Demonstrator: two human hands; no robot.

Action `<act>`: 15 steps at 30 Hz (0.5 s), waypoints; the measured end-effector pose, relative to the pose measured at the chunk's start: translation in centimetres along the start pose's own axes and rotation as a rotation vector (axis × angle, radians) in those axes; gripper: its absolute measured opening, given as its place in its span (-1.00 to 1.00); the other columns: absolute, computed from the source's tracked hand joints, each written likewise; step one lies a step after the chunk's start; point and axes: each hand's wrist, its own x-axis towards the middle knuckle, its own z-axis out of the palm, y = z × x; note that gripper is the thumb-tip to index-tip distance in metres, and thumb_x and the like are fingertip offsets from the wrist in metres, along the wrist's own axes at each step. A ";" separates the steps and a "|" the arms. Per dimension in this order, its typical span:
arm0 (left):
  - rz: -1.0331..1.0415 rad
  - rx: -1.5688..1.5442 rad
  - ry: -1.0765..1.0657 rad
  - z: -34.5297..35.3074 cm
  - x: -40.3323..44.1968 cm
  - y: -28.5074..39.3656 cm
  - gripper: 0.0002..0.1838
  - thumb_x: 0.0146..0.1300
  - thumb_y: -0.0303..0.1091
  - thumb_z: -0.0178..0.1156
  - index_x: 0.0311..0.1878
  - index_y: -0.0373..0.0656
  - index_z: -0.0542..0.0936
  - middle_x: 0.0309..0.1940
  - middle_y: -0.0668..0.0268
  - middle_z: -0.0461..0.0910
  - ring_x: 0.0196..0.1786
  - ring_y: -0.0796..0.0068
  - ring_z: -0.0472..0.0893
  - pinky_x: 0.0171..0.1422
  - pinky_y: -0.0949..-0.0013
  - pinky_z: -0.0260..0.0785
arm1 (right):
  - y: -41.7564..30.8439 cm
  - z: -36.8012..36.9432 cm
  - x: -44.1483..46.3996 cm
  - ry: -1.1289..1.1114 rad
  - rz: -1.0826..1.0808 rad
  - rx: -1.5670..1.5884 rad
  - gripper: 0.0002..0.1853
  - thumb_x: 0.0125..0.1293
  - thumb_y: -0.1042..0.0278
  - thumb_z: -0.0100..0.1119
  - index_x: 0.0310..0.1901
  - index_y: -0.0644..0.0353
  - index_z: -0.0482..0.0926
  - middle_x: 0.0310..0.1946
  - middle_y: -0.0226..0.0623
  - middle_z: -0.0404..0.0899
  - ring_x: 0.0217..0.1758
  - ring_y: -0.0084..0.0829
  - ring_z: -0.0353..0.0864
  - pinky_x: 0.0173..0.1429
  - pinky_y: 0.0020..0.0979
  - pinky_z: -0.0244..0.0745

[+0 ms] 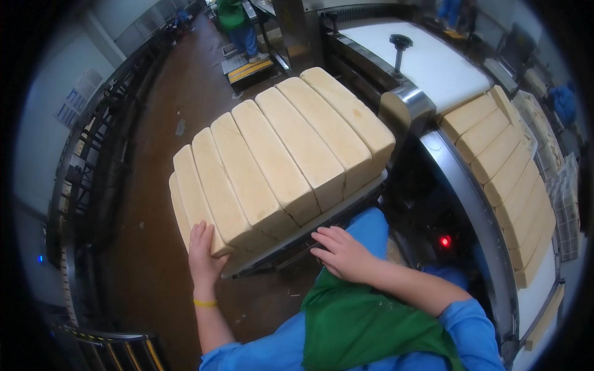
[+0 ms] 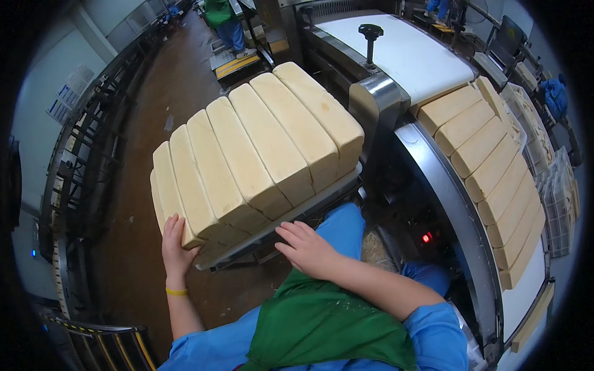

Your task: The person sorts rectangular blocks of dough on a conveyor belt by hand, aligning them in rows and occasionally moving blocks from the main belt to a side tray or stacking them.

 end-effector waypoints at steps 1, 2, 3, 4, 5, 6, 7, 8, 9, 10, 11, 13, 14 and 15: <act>0.007 0.006 -0.001 -0.1 0.1 0.0 -0.12 -0.41 -0.58 0.55 0.18 -0.22 0.46 0.28 0.04 0.38 0.36 -0.03 0.34 0.40 0.12 0.29 | -0.1 0.3 -0.6 -0.019 0.003 0.018 -0.57 0.00 0.41 0.26 -0.01 0.21 0.55 0.21 -0.03 0.40 0.37 -0.03 0.29 0.43 -0.01 0.20; 0.002 -0.002 -0.003 -0.1 0.3 0.0 -0.12 -0.41 -0.57 0.56 0.18 -0.22 0.46 0.28 0.04 0.38 0.36 -0.03 0.34 0.40 0.13 0.29 | -0.2 0.7 -1.2 -0.038 0.005 0.034 -0.57 0.00 0.41 0.26 -0.01 0.21 0.55 0.21 -0.03 0.40 0.37 -0.03 0.29 0.43 -0.01 0.20; -0.003 -0.010 -0.005 0.0 0.4 -0.1 -0.11 -0.42 -0.56 0.56 0.18 -0.22 0.47 0.28 0.04 0.38 0.35 -0.03 0.34 0.40 0.13 0.29 | -0.3 1.1 -1.7 -0.059 0.007 0.051 -0.58 0.01 0.40 0.26 -0.02 0.21 0.55 0.21 -0.02 0.40 0.37 -0.03 0.28 0.43 -0.01 0.21; -0.011 -0.018 -0.007 -0.1 0.4 -0.1 -0.11 -0.42 -0.56 0.57 0.18 -0.22 0.47 0.27 0.04 0.38 0.35 -0.03 0.34 0.40 0.13 0.29 | -0.5 1.4 -2.0 -0.078 0.009 0.055 -0.59 0.01 0.40 0.25 -0.03 0.22 0.55 0.20 -0.03 0.41 0.36 -0.03 0.29 0.42 -0.02 0.21; -0.035 -0.019 -0.022 -0.2 0.5 0.0 -0.10 -0.43 -0.55 0.57 0.18 -0.23 0.46 0.27 0.04 0.38 0.35 -0.03 0.33 0.40 0.13 0.29 | -0.7 1.6 -2.2 -0.098 0.011 0.060 -0.60 0.02 0.40 0.25 -0.03 0.22 0.55 0.19 -0.03 0.41 0.36 -0.03 0.29 0.41 -0.02 0.22; -0.058 -0.020 -0.035 -0.3 0.7 0.3 -0.10 -0.43 -0.54 0.58 0.18 -0.23 0.46 0.27 0.03 0.38 0.35 -0.03 0.33 0.40 0.13 0.29 | -0.8 1.9 -2.5 -0.117 0.012 0.062 -0.61 0.03 0.40 0.25 -0.04 0.23 0.56 0.18 -0.03 0.42 0.35 -0.03 0.30 0.40 -0.02 0.23; -0.080 -0.022 -0.048 -0.4 0.9 0.5 -0.09 -0.43 -0.53 0.58 0.18 -0.24 0.46 0.27 0.03 0.37 0.36 -0.03 0.32 0.40 0.13 0.29 | -1.0 2.0 -2.6 -0.125 0.000 0.092 -0.62 0.03 0.40 0.25 -0.05 0.23 0.56 0.17 -0.04 0.43 0.34 -0.03 0.31 0.39 -0.03 0.24; -0.063 -0.003 -0.045 -0.3 0.9 0.5 -0.08 -0.43 -0.53 0.59 0.19 -0.24 0.45 0.27 0.03 0.37 0.36 -0.04 0.31 0.40 0.13 0.28 | -1.2 2.0 -2.7 -0.132 -0.013 0.121 -0.63 0.03 0.40 0.25 -0.06 0.24 0.56 0.15 -0.04 0.43 0.33 -0.03 0.31 0.38 -0.03 0.25; -0.047 0.017 -0.043 -0.2 0.8 0.4 -0.07 -0.43 -0.52 0.59 0.20 -0.24 0.44 0.28 0.02 0.36 0.37 -0.04 0.31 0.40 0.12 0.28 | -1.3 2.0 -2.8 -0.140 -0.025 0.150 -0.63 0.04 0.40 0.25 -0.06 0.24 0.57 0.14 -0.04 0.44 0.33 -0.03 0.32 0.37 -0.04 0.26; -0.031 0.036 -0.040 0.0 0.6 0.4 -0.06 -0.43 -0.52 0.59 0.21 -0.25 0.43 0.28 0.02 0.35 0.37 -0.04 0.30 0.40 0.12 0.28 | -1.3 2.0 -2.9 -0.141 -0.024 0.156 -0.63 0.03 0.40 0.25 -0.07 0.25 0.57 0.11 -0.05 0.45 0.31 -0.03 0.33 0.36 -0.05 0.27; -0.020 0.047 -0.046 0.1 0.5 0.3 -0.06 -0.40 -0.52 0.58 0.22 -0.26 0.41 0.29 0.01 0.34 0.38 -0.05 0.29 0.41 0.12 0.27 | -1.2 2.0 -2.9 -0.141 -0.024 0.161 -0.64 0.02 0.40 0.25 -0.08 0.25 0.57 0.09 -0.05 0.46 0.30 -0.04 0.34 0.35 -0.06 0.28; 0.007 0.070 -0.057 0.2 0.3 0.2 -0.05 -0.35 -0.53 0.57 0.25 -0.27 0.37 0.30 0.00 0.32 0.39 -0.05 0.28 0.43 0.12 0.24 | -1.1 2.1 -3.0 -0.147 -0.020 0.175 -0.64 0.01 0.40 0.24 -0.09 0.24 0.58 0.05 -0.07 0.48 0.28 -0.04 0.35 0.33 -0.08 0.29; 0.006 0.081 -0.070 0.0 0.2 0.3 -0.06 -0.32 -0.53 0.56 0.27 -0.28 0.36 0.31 0.00 0.30 0.40 -0.05 0.26 0.45 0.13 0.22 | -0.9 2.2 -3.1 -0.154 -0.014 0.181 -0.65 0.01 0.40 0.23 -0.10 0.24 0.58 0.02 -0.08 0.49 0.28 -0.04 0.35 0.33 -0.09 0.29; 0.011 0.088 -0.083 -0.3 0.1 0.6 -0.06 -0.29 -0.54 0.55 0.28 -0.29 0.34 0.33 -0.01 0.28 0.41 -0.05 0.25 0.46 0.13 0.20 | -0.7 2.2 -3.3 -0.160 -0.004 0.182 -0.65 0.01 0.40 0.22 -0.10 0.24 0.58 0.00 -0.09 0.50 0.27 -0.05 0.36 0.33 -0.10 0.29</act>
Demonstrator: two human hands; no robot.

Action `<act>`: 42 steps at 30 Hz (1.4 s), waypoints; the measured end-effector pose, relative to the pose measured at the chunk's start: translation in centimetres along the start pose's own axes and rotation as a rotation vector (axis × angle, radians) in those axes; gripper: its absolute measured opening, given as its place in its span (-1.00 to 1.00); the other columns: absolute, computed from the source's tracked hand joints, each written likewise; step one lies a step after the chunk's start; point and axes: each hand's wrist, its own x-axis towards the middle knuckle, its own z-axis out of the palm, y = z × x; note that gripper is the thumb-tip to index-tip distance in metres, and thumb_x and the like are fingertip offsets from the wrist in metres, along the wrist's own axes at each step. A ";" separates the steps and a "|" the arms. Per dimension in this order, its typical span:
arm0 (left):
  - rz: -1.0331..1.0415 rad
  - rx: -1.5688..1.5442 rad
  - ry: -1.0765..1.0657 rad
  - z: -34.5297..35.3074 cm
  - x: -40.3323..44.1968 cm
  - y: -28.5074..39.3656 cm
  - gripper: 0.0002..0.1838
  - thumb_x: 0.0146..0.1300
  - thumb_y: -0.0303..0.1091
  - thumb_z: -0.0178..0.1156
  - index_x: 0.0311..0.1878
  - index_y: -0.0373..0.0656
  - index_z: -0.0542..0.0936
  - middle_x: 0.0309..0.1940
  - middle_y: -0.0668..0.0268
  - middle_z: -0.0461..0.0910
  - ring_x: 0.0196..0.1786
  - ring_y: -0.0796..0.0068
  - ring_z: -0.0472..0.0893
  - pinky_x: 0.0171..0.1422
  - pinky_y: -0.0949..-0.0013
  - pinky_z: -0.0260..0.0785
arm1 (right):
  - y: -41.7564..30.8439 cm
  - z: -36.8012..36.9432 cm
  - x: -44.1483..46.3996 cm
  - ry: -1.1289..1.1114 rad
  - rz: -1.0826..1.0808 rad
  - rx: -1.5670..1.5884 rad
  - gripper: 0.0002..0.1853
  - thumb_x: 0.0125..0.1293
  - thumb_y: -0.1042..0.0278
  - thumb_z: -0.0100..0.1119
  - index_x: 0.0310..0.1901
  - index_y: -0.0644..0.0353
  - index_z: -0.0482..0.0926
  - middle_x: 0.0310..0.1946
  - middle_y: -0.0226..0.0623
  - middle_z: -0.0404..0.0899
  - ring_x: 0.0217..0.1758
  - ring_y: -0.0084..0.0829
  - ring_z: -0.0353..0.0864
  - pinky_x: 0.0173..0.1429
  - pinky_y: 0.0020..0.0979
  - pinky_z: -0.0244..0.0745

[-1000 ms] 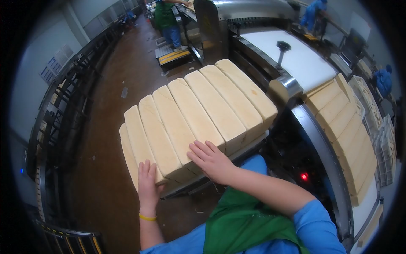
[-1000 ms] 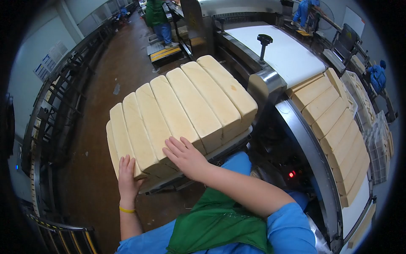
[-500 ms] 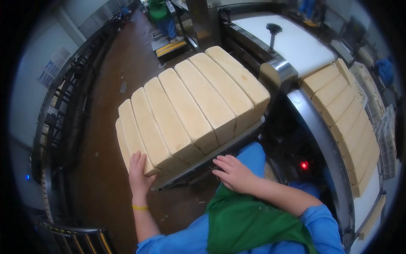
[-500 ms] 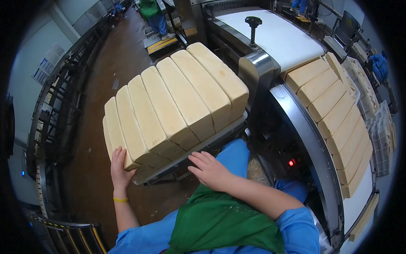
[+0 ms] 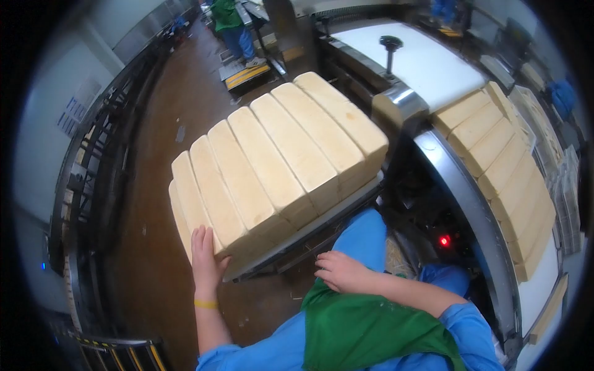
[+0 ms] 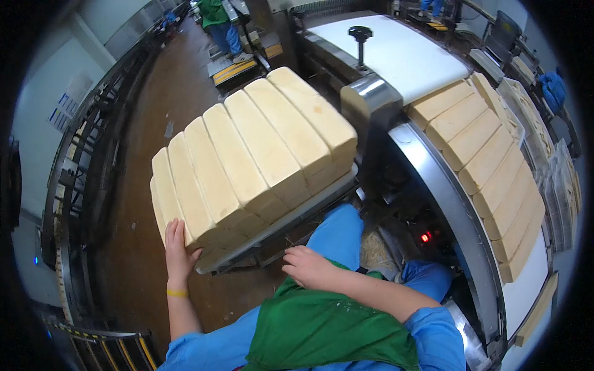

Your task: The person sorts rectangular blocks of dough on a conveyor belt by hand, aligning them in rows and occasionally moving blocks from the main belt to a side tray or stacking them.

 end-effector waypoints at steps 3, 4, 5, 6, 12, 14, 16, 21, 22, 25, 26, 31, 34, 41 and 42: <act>-0.010 0.012 -0.082 -0.2 -0.4 0.6 -0.02 -0.22 -0.55 0.52 0.35 -0.30 0.25 0.37 -0.03 0.21 0.45 -0.05 0.19 0.51 0.18 0.11 | 0.7 0.9 -1.2 0.054 -0.031 -0.055 -0.72 0.04 0.39 0.19 -0.16 0.23 0.59 -0.07 -0.12 0.52 0.22 -0.07 0.39 0.29 -0.11 0.31; -0.019 0.032 -0.079 -0.1 -0.6 0.4 0.01 -0.23 -0.53 0.52 0.37 -0.28 0.22 0.38 -0.03 0.21 0.46 -0.04 0.18 0.52 0.19 0.10 | 1.0 0.7 -1.4 0.061 -0.061 -0.054 -0.74 0.05 0.38 0.18 -0.19 0.23 0.58 -0.10 -0.12 0.52 0.20 -0.09 0.40 0.27 -0.12 0.31; -0.016 0.041 -0.078 0.3 -0.7 0.0 0.04 -0.24 -0.52 0.53 0.39 -0.27 0.20 0.38 -0.03 0.20 0.46 -0.02 0.17 0.52 0.20 0.10 | 1.6 0.3 -1.5 0.069 -0.077 -0.060 -0.77 0.06 0.38 0.16 -0.22 0.22 0.58 -0.12 -0.12 0.52 0.18 -0.10 0.41 0.26 -0.12 0.32; 0.024 0.100 -0.129 0.0 -0.6 -0.1 0.11 -0.23 -0.49 0.54 0.44 -0.25 0.10 0.44 -0.02 0.11 0.50 0.02 0.10 0.55 0.19 0.04 | 1.8 -0.5 -1.5 0.115 -0.097 -0.078 -0.78 0.06 0.38 0.17 -0.23 0.22 0.58 -0.14 -0.13 0.52 0.16 -0.11 0.41 0.24 -0.12 0.33; 0.253 0.085 0.123 0.9 6.0 2.5 -0.41 -0.05 -0.48 0.43 0.11 -0.29 0.46 0.10 -0.02 0.48 0.21 -0.02 0.46 0.27 0.12 0.32 | 3.2 -10.8 -5.4 0.421 0.000 -0.126 -0.78 0.05 0.40 0.25 -0.23 0.19 0.57 -0.19 -0.19 0.52 0.09 -0.15 0.45 0.16 -0.16 0.36; 0.448 0.003 0.159 -0.6 7.6 12.5 -0.64 0.12 -0.32 0.33 -0.02 -0.22 0.56 -0.06 0.05 0.59 0.02 0.09 0.57 0.09 0.17 0.42 | 2.4 -15.9 -9.3 0.550 0.119 -0.234 -0.77 0.05 0.43 0.25 -0.20 0.19 0.57 -0.16 -0.19 0.53 0.07 -0.14 0.48 0.15 -0.16 0.38; 0.554 -0.180 0.065 4.8 9.4 11.1 -0.55 0.02 -0.49 0.37 0.02 -0.29 0.50 0.01 0.00 0.53 0.11 -0.03 0.51 0.20 0.12 0.36 | 1.6 -20.2 -14.6 0.687 0.254 -0.377 -0.73 0.05 0.46 0.24 -0.15 0.20 0.57 -0.12 -0.18 0.55 0.06 -0.12 0.50 0.16 -0.15 0.40; 0.754 -0.247 -0.039 5.6 9.8 22.3 -0.67 0.08 -0.38 0.34 -0.07 -0.23 0.57 -0.13 0.08 0.60 -0.05 0.02 0.58 0.07 0.12 0.43 | -1.0 -24.7 -36.0 1.109 0.955 -0.603 -0.69 0.15 0.40 0.23 -0.04 0.19 0.59 -0.03 -0.12 0.56 0.12 -0.14 0.50 0.26 -0.22 0.38; 0.787 -0.221 -0.051 4.6 9.6 24.3 -0.70 0.16 -0.30 0.30 -0.07 -0.21 0.59 -0.15 0.09 0.62 -0.06 0.04 0.59 0.05 0.13 0.45 | -1.4 -24.8 -41.3 1.225 1.162 -0.718 -0.71 0.18 0.39 0.23 -0.04 0.17 0.60 -0.02 -0.15 0.56 0.13 -0.15 0.49 0.27 -0.24 0.37; 0.828 -0.172 -0.082 4.6 9.6 26.5 -0.71 0.24 -0.21 0.27 -0.08 -0.20 0.62 -0.16 0.08 0.64 -0.07 0.06 0.61 0.03 0.15 0.47 | -7.5 -24.5 -57.1 1.345 1.489 -1.134 -0.66 0.10 0.38 0.35 -0.05 0.15 0.60 -0.02 -0.16 0.56 0.15 -0.16 0.47 0.31 -0.22 0.32; 0.828 -0.157 -0.091 4.7 9.5 26.9 -0.71 0.24 -0.21 0.27 -0.08 -0.20 0.62 -0.16 0.08 0.64 -0.07 0.06 0.61 0.03 0.15 0.47 | -10.0 -23.8 -61.4 1.441 1.646 -1.255 -0.63 0.10 0.38 0.35 -0.01 0.14 0.59 0.00 -0.16 0.56 0.15 -0.15 0.47 0.31 -0.20 0.32; 0.907 -0.140 -0.126 5.1 9.0 28.5 -0.72 0.22 -0.23 0.27 -0.13 -0.24 0.62 -0.24 0.09 0.63 -0.14 0.13 0.61 -0.03 0.17 0.48 | -21.2 -20.8 -71.1 1.469 2.553 -1.024 -0.28 0.03 0.04 0.39 0.17 0.33 0.46 0.13 0.05 0.43 0.24 -0.04 0.43 0.34 -0.19 0.33; 0.899 -0.155 -0.176 6.9 8.8 29.5 -0.68 0.01 -0.37 0.36 -0.13 -0.22 0.59 -0.21 0.10 0.60 -0.11 0.08 0.59 0.00 0.13 0.44 | -22.9 -18.1 -74.0 1.548 2.391 -0.811 -0.19 0.01 -0.01 0.38 0.20 0.43 0.41 0.17 0.11 0.39 0.24 -0.03 0.43 0.34 -0.17 0.33; 0.967 -0.261 -0.183 7.0 8.6 33.1 -0.65 -0.11 -0.37 0.41 -0.19 -0.18 0.59 -0.27 0.13 0.60 -0.17 0.05 0.58 -0.07 0.10 0.42 | -26.5 -17.0 -77.9 1.995 1.901 -0.270 -0.50 0.20 0.04 0.22 -0.08 0.39 0.52 -0.44 -0.15 0.58 -0.47 -0.25 0.58 -0.32 -0.33 0.54; 0.986 -0.283 -0.183 7.1 8.7 33.4 -0.64 -0.12 -0.37 0.41 -0.19 -0.18 0.59 -0.28 0.14 0.60 -0.18 0.05 0.58 -0.08 0.10 0.42 | -27.3 -17.5 -76.5 2.130 1.844 -0.148 -0.56 0.21 0.05 0.20 -0.16 0.36 0.52 -0.47 -0.15 0.55 -0.56 -0.27 0.51 -0.43 -0.32 0.48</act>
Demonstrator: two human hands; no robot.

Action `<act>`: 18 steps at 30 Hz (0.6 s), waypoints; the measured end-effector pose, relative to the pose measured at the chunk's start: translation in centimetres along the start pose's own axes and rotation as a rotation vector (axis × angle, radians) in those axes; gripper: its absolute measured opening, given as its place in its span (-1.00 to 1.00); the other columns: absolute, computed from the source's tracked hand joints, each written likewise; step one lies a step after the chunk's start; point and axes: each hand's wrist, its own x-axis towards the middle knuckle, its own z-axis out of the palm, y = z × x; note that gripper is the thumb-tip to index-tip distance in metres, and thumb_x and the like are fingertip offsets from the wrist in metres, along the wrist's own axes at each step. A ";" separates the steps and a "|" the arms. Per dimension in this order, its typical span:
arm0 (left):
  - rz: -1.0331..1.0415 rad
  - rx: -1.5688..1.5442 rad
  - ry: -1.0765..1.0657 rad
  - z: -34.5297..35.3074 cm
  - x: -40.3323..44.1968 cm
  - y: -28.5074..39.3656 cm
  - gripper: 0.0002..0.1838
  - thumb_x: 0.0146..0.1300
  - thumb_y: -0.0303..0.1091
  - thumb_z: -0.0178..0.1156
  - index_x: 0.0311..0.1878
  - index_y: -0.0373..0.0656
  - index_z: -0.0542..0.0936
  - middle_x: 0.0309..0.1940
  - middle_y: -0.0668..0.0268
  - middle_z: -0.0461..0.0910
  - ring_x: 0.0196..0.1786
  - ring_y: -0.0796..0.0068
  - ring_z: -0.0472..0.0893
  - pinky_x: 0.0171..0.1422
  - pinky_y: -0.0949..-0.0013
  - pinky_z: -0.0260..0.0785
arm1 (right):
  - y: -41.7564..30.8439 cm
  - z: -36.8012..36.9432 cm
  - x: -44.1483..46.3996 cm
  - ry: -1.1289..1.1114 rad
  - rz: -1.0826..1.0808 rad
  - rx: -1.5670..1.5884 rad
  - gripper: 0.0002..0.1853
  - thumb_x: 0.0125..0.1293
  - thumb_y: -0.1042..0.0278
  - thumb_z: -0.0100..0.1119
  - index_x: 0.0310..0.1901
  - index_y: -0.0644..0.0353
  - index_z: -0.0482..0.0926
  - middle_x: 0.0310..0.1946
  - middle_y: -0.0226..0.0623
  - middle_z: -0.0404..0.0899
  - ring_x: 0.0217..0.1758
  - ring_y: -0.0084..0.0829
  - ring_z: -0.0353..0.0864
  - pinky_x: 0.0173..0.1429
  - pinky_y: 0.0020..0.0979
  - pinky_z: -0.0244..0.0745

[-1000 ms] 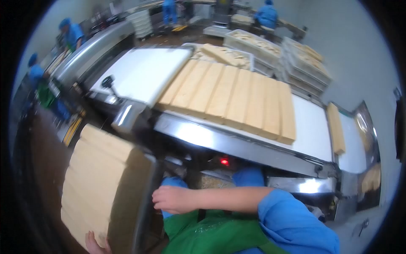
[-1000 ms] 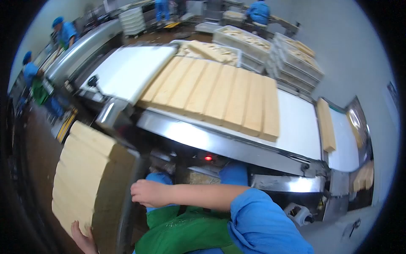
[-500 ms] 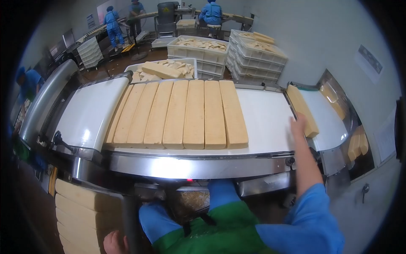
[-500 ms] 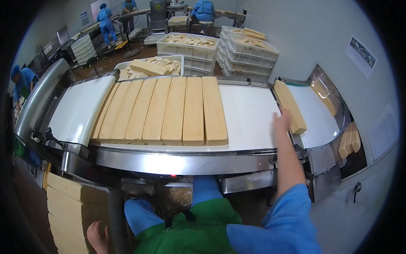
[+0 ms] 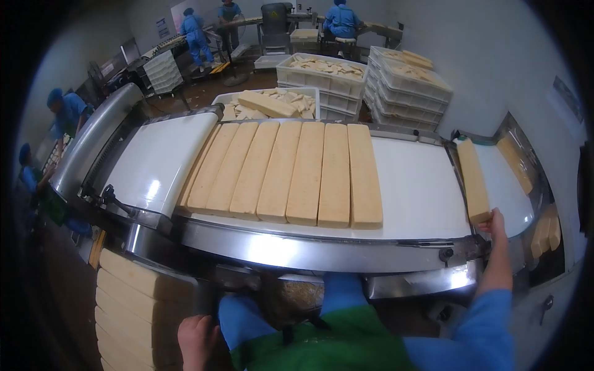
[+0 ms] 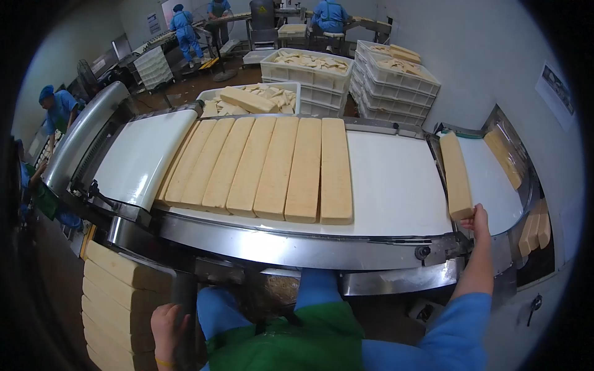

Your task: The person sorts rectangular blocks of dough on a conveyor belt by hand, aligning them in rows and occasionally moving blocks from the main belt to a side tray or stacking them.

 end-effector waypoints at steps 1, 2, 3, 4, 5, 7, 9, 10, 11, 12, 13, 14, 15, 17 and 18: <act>0.008 -0.021 -0.023 0.0 0.3 0.1 -0.64 -0.13 -0.37 0.41 -0.20 -0.17 0.59 -0.29 0.14 0.60 -0.19 0.05 0.58 -0.08 0.10 0.42 | -0.4 -0.3 -0.6 -0.001 0.095 0.102 -0.60 0.23 0.07 0.19 -0.23 0.34 0.52 -0.50 -0.15 0.52 -0.66 -0.28 0.45 -0.53 -0.30 0.43; 0.016 -0.043 -0.047 0.0 0.7 0.3 -0.64 -0.15 -0.37 0.42 -0.20 -0.17 0.59 -0.31 0.15 0.61 -0.20 0.05 0.58 -0.09 0.09 0.42 | -0.6 -0.1 0.8 0.032 0.112 -0.083 -0.55 0.22 0.05 0.18 -0.09 0.33 0.50 -0.40 -0.12 0.54 -0.47 -0.24 0.55 -0.37 -0.29 0.52; 0.025 -0.063 -0.069 0.1 1.0 0.5 -0.63 -0.17 -0.37 0.42 -0.21 -0.16 0.59 -0.32 0.16 0.61 -0.21 0.04 0.58 -0.10 0.09 0.42 | 0.2 1.4 1.9 0.033 -0.069 -0.106 -0.51 0.21 0.04 0.17 0.01 0.29 0.47 -0.34 -0.08 0.55 -0.36 -0.19 0.58 -0.25 -0.26 0.54; 0.033 -0.086 -0.069 0.1 1.4 0.8 -0.64 -0.19 -0.36 0.42 -0.24 -0.16 0.60 -0.33 0.17 0.62 -0.22 0.05 0.58 -0.11 0.09 0.42 | -0.1 4.1 1.0 0.035 -0.249 -0.127 -0.45 0.20 0.04 0.16 0.12 0.26 0.45 -0.27 -0.04 0.56 -0.25 -0.15 0.60 -0.13 -0.24 0.55; 0.048 -0.096 -0.057 0.4 1.6 0.7 -0.64 -0.19 -0.36 0.42 -0.24 -0.16 0.61 -0.33 0.17 0.62 -0.23 0.06 0.58 -0.11 0.09 0.43 | -0.9 6.8 -0.4 0.036 -0.429 -0.146 -0.38 0.18 0.04 0.15 0.23 0.22 0.42 -0.21 -0.01 0.58 -0.14 -0.10 0.62 -0.01 -0.21 0.57; 0.075 -0.115 -0.035 1.2 1.6 0.5 -0.65 -0.20 -0.36 0.42 -0.25 -0.16 0.61 -0.33 0.17 0.62 -0.23 0.07 0.59 -0.11 0.09 0.43 | -4.2 11.8 -5.7 0.186 -0.329 -0.663 -0.23 0.07 0.01 0.24 0.33 0.13 0.33 0.01 0.14 0.46 0.06 0.01 0.54 0.15 -0.12 0.48; 0.103 -0.133 -0.056 1.7 1.8 0.1 -0.64 -0.19 -0.34 0.43 -0.24 -0.16 0.62 -0.33 0.19 0.63 -0.23 0.10 0.60 -0.09 0.11 0.44 | -6.9 16.1 -10.6 0.211 -0.264 -0.778 -0.15 0.00 -0.01 0.29 0.37 0.07 0.30 0.11 0.22 0.39 0.15 0.08 0.49 0.23 -0.10 0.44; 0.109 -0.142 -0.072 1.8 1.8 0.1 -0.65 -0.18 -0.33 0.44 -0.24 -0.16 0.62 -0.32 0.20 0.63 -0.23 0.10 0.61 -0.09 0.12 0.44 | -7.9 18.1 -12.8 0.196 -0.254 -0.742 -0.14 -0.02 -0.01 0.30 0.37 0.05 0.31 0.13 0.24 0.38 0.17 0.10 0.47 0.25 -0.11 0.43; 0.117 -0.151 -0.092 1.9 1.8 0.0 -0.65 -0.17 -0.32 0.44 -0.24 -0.16 0.62 -0.32 0.20 0.63 -0.22 0.11 0.61 -0.08 0.12 0.45 | -8.1 19.8 -14.4 0.177 -0.306 -0.763 -0.16 -0.01 -0.01 0.30 0.37 0.04 0.32 0.10 0.23 0.39 0.16 0.10 0.48 0.25 -0.11 0.43; 0.119 -0.153 -0.114 2.3 1.7 -0.2 -0.66 -0.14 -0.30 0.43 -0.25 -0.17 0.63 -0.31 0.22 0.64 -0.22 0.13 0.61 -0.07 0.14 0.45 | -8.3 21.5 -16.0 0.159 -0.358 -0.782 -0.17 0.01 -0.01 0.29 0.37 0.02 0.33 0.08 0.23 0.41 0.15 0.10 0.48 0.25 -0.12 0.43; 0.120 -0.155 -0.146 2.4 1.7 -0.4 -0.67 -0.13 -0.30 0.43 -0.25 -0.17 0.63 -0.31 0.22 0.64 -0.22 0.13 0.61 -0.07 0.14 0.45 | -8.2 23.0 -17.3 0.135 -0.447 -0.825 -0.20 0.03 0.00 0.28 0.36 0.01 0.34 0.04 0.21 0.42 0.12 0.09 0.50 0.23 -0.12 0.44; 0.121 -0.157 -0.177 2.5 1.8 -0.4 -0.67 -0.12 -0.29 0.43 -0.25 -0.17 0.63 -0.30 0.22 0.64 -0.21 0.13 0.61 -0.07 0.14 0.45 | -8.6 24.0 -18.8 0.041 -0.595 -0.773 -0.26 0.06 0.02 0.27 0.33 0.03 0.38 0.05 0.20 0.43 0.11 0.07 0.51 0.22 -0.12 0.45; 0.121 -0.159 -0.209 2.6 1.9 -0.5 -0.67 -0.11 -0.29 0.42 -0.25 -0.18 0.63 -0.30 0.22 0.64 -0.21 0.13 0.61 -0.07 0.14 0.45 | -9.3 24.9 -19.8 -0.056 -0.686 -0.731 -0.31 0.09 0.03 0.25 0.29 0.05 0.41 0.07 0.18 0.43 0.12 0.05 0.51 0.21 -0.13 0.45; 0.144 -0.176 -0.219 2.8 2.5 -0.4 -0.71 -0.03 -0.29 0.38 -0.23 -0.20 0.63 -0.32 0.19 0.63 -0.22 0.13 0.61 -0.05 0.15 0.44 | -11.9 26.5 -22.2 -0.268 -0.793 -0.651 -0.39 0.13 0.05 0.22 0.23 0.08 0.47 0.12 0.14 0.43 0.14 0.03 0.50 0.22 -0.14 0.44; 0.156 -0.183 -0.227 2.8 2.7 -0.3 -0.72 0.02 -0.28 0.36 -0.22 -0.22 0.63 -0.33 0.17 0.63 -0.22 0.13 0.61 -0.03 0.16 0.44 | -13.0 26.9 -23.3 -0.376 -0.814 -0.617 -0.43 0.15 0.06 0.21 0.20 0.09 0.50 0.15 0.12 0.42 0.16 0.02 0.49 0.23 -0.15 0.44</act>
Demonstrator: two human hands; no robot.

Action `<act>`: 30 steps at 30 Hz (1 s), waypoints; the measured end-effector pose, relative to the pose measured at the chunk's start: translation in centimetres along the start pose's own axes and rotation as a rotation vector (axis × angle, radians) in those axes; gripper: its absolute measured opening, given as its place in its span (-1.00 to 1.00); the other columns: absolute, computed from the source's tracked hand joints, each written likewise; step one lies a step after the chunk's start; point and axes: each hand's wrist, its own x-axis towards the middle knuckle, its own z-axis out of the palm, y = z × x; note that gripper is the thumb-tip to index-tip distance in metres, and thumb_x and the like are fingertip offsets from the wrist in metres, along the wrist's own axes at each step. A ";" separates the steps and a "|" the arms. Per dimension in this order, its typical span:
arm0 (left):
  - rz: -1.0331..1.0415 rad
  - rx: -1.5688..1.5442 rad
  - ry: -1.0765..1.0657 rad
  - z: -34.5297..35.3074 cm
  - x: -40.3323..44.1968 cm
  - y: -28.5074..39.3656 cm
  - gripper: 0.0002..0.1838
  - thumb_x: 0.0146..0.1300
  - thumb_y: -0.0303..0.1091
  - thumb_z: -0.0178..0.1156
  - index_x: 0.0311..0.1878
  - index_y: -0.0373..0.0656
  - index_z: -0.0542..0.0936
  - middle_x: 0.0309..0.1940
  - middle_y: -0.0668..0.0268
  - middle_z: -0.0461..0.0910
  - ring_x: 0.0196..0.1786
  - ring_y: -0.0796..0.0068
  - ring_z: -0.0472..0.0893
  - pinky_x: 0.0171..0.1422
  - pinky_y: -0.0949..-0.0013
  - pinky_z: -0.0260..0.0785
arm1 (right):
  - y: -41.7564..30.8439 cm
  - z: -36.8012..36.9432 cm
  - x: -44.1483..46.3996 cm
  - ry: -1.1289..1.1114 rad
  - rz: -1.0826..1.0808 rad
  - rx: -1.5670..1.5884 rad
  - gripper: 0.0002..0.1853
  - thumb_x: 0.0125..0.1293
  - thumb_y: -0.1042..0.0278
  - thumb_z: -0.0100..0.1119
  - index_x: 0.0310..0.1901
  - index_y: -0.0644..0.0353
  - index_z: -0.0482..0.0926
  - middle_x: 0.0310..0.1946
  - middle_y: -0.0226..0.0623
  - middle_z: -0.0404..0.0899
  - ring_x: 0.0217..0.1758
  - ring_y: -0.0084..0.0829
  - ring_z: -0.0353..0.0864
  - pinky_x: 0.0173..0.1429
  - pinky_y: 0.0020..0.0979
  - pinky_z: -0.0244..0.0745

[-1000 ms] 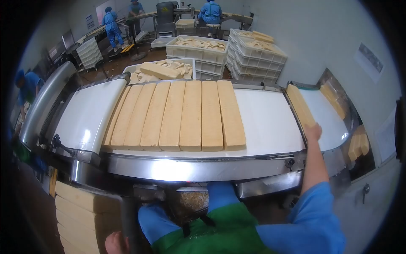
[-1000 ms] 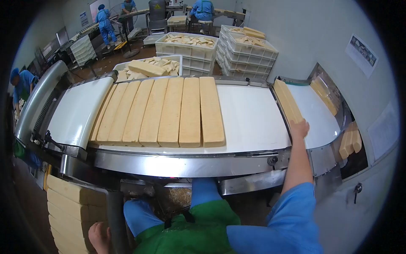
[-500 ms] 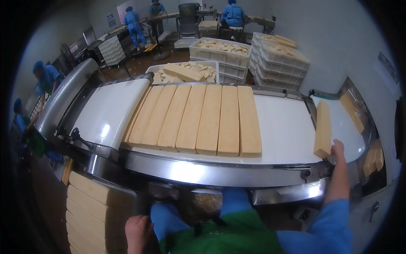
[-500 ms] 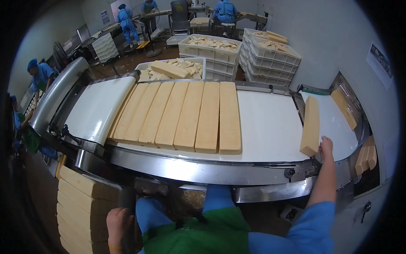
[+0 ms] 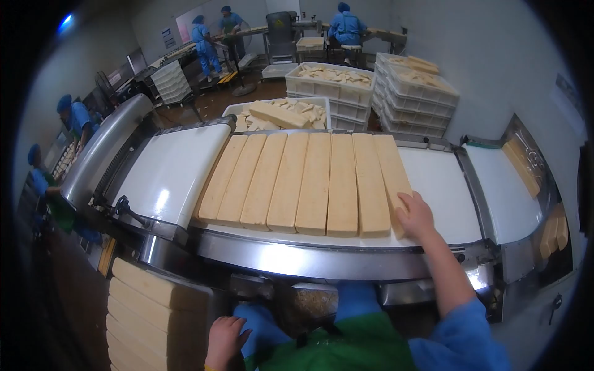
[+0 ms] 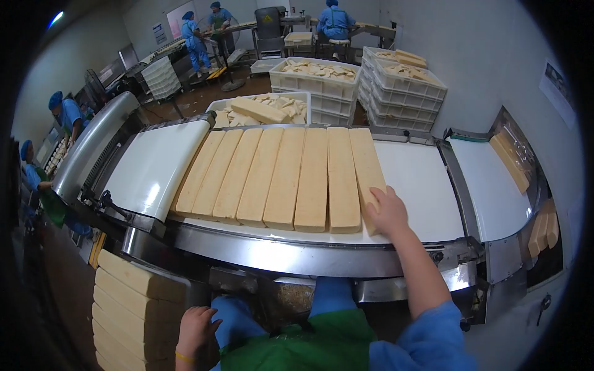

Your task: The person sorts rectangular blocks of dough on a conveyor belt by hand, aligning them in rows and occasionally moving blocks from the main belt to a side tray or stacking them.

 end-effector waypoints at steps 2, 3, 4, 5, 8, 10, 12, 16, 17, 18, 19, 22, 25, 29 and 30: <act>0.020 0.001 -0.013 0.3 0.6 0.2 -0.72 0.04 -0.27 0.35 -0.21 -0.22 0.63 -0.33 0.16 0.62 -0.23 0.12 0.60 -0.03 0.16 0.43 | -1.9 0.2 0.0 0.007 0.079 0.007 -0.47 0.16 0.06 0.21 0.14 0.14 0.53 0.21 0.08 0.39 0.19 0.02 0.47 0.24 -0.15 0.42; 0.026 0.003 -0.017 0.6 0.8 0.3 -0.72 0.05 -0.27 0.35 -0.21 -0.22 0.63 -0.33 0.16 0.62 -0.23 0.12 0.60 -0.03 0.16 0.43 | -2.5 0.3 0.2 0.010 0.114 0.012 -0.49 0.16 0.06 0.22 0.11 0.16 0.55 0.24 0.07 0.38 0.21 0.02 0.46 0.25 -0.15 0.42; 0.036 0.002 -0.032 1.1 1.0 0.3 -0.73 0.07 -0.27 0.34 -0.21 -0.22 0.63 -0.35 0.15 0.61 -0.24 0.10 0.59 -0.04 0.15 0.43 | -2.4 0.6 0.2 0.052 0.089 0.027 -0.49 0.16 0.07 0.22 0.10 0.17 0.55 0.24 0.07 0.37 0.21 0.03 0.46 0.25 -0.15 0.42; 0.063 -0.008 -0.052 1.4 1.1 0.3 -0.73 0.07 -0.26 0.33 -0.21 -0.21 0.62 -0.35 0.16 0.60 -0.23 0.11 0.60 -0.04 0.15 0.43 | -1.7 1.1 -0.1 0.092 0.060 0.044 -0.48 0.15 0.07 0.23 0.09 0.19 0.55 0.25 0.07 0.37 0.21 0.04 0.46 0.25 -0.15 0.42; 0.084 -0.014 -0.137 3.2 0.9 0.1 -0.68 0.07 -0.19 0.35 -0.16 -0.17 0.64 -0.32 0.18 0.63 -0.22 0.15 0.61 -0.05 0.17 0.45 | -0.6 2.7 -1.1 0.226 0.014 0.059 -0.49 0.13 0.09 0.27 0.06 0.24 0.55 0.27 0.07 0.34 0.20 0.05 0.46 0.25 -0.15 0.41; 0.075 -0.029 -0.226 4.4 0.4 0.1 -0.70 0.14 -0.19 0.29 -0.13 -0.17 0.62 -0.31 0.18 0.62 -0.19 0.14 0.61 -0.02 0.16 0.43 | -0.6 3.7 -0.8 0.265 0.040 0.068 -0.51 0.12 0.12 0.29 0.03 0.27 0.56 0.29 0.08 0.33 0.21 0.05 0.46 0.26 -0.16 0.40; 0.074 -0.071 -0.256 5.2 0.0 -0.2 -0.70 0.16 -0.22 0.26 -0.10 -0.17 0.59 -0.28 0.18 0.61 -0.15 0.14 0.61 0.01 0.15 0.41 | -2.0 4.0 -0.5 0.250 0.076 0.066 -0.52 0.11 0.14 0.30 0.00 0.28 0.56 0.30 0.10 0.31 0.21 0.06 0.46 0.26 -0.16 0.40; 0.055 -0.065 -0.244 5.4 -0.2 0.0 -0.69 0.18 -0.19 0.25 -0.07 -0.15 0.60 -0.28 0.21 0.60 -0.15 0.15 0.59 0.03 0.19 0.38 | -2.7 4.1 -0.4 0.255 0.024 0.057 -0.56 0.12 0.20 0.29 -0.02 0.30 0.55 0.28 0.13 0.32 0.22 0.07 0.44 0.27 -0.14 0.38; 0.046 -0.069 -0.254 5.2 -0.4 0.1 -0.68 0.18 -0.20 0.25 -0.05 -0.16 0.59 -0.26 0.20 0.60 -0.13 0.14 0.60 0.03 0.18 0.39 | -2.2 4.3 -0.4 0.264 0.008 0.070 -0.57 0.13 0.22 0.28 -0.02 0.31 0.54 0.29 0.13 0.31 0.24 0.06 0.42 0.29 -0.13 0.36; 0.042 -0.074 -0.264 4.9 -0.5 0.0 -0.67 0.18 -0.22 0.25 -0.03 -0.17 0.57 -0.23 0.18 0.60 -0.11 0.14 0.60 0.03 0.18 0.40 | -2.1 4.5 -0.7 0.275 -0.006 0.080 -0.58 0.13 0.24 0.27 -0.02 0.31 0.54 0.29 0.12 0.31 0.27 0.06 0.39 0.31 -0.13 0.33; 0.037 -0.080 -0.272 4.7 -0.6 -0.1 -0.65 0.18 -0.23 0.25 -0.01 -0.18 0.55 -0.21 0.17 0.60 -0.09 0.14 0.60 0.03 0.17 0.40 | -2.5 4.5 -1.2 0.304 -0.054 0.069 -0.59 0.14 0.26 0.25 -0.02 0.32 0.53 0.29 0.11 0.30 0.30 0.07 0.35 0.34 -0.11 0.28; -0.002 -0.145 -0.222 3.6 -1.4 -0.4 -0.57 0.24 -0.15 0.23 0.11 -0.15 0.54 -0.14 0.15 0.60 -0.09 0.11 0.60 0.06 0.17 0.43 | -4.7 4.3 -4.3 0.347 -0.201 0.086 -0.62 0.14 0.31 0.21 -0.02 0.31 0.51 0.30 0.10 0.27 0.38 0.09 0.22 0.43 -0.04 0.14; -0.030 -0.367 -0.069 0.3 -0.8 0.5 -0.50 0.26 -0.20 0.25 0.23 -0.14 0.48 -0.04 0.13 0.58 -0.04 0.15 0.60 0.09 0.22 0.45 | -7.4 4.5 -8.4 0.309 -0.306 0.130 -0.62 0.15 0.34 0.17 0.00 0.30 0.50 0.30 0.10 0.25 0.42 0.12 0.14 0.47 0.03 0.04; 0.106 -0.708 0.096 -5.0 1.7 1.9 -0.49 0.23 -0.31 0.31 0.25 -0.13 0.48 0.02 0.12 0.53 -0.04 0.21 0.61 0.10 0.26 0.46 | -8.2 5.9 -11.1 0.336 -0.319 -0.001 -0.57 0.15 0.36 0.14 0.08 0.30 0.46 0.33 0.11 0.21 0.46 0.16 0.06 0.49 0.09 -0.03; 0.206 -0.811 0.156 -6.4 2.6 2.2 -0.50 0.22 -0.34 0.32 0.24 -0.13 0.49 0.02 0.10 0.52 -0.05 0.20 0.60 0.09 0.25 0.46 | -8.0 6.6 -11.4 0.359 -0.311 -0.042 -0.55 0.16 0.36 0.14 0.10 0.30 0.44 0.34 0.12 0.19 0.47 0.16 0.03 0.49 0.10 -0.05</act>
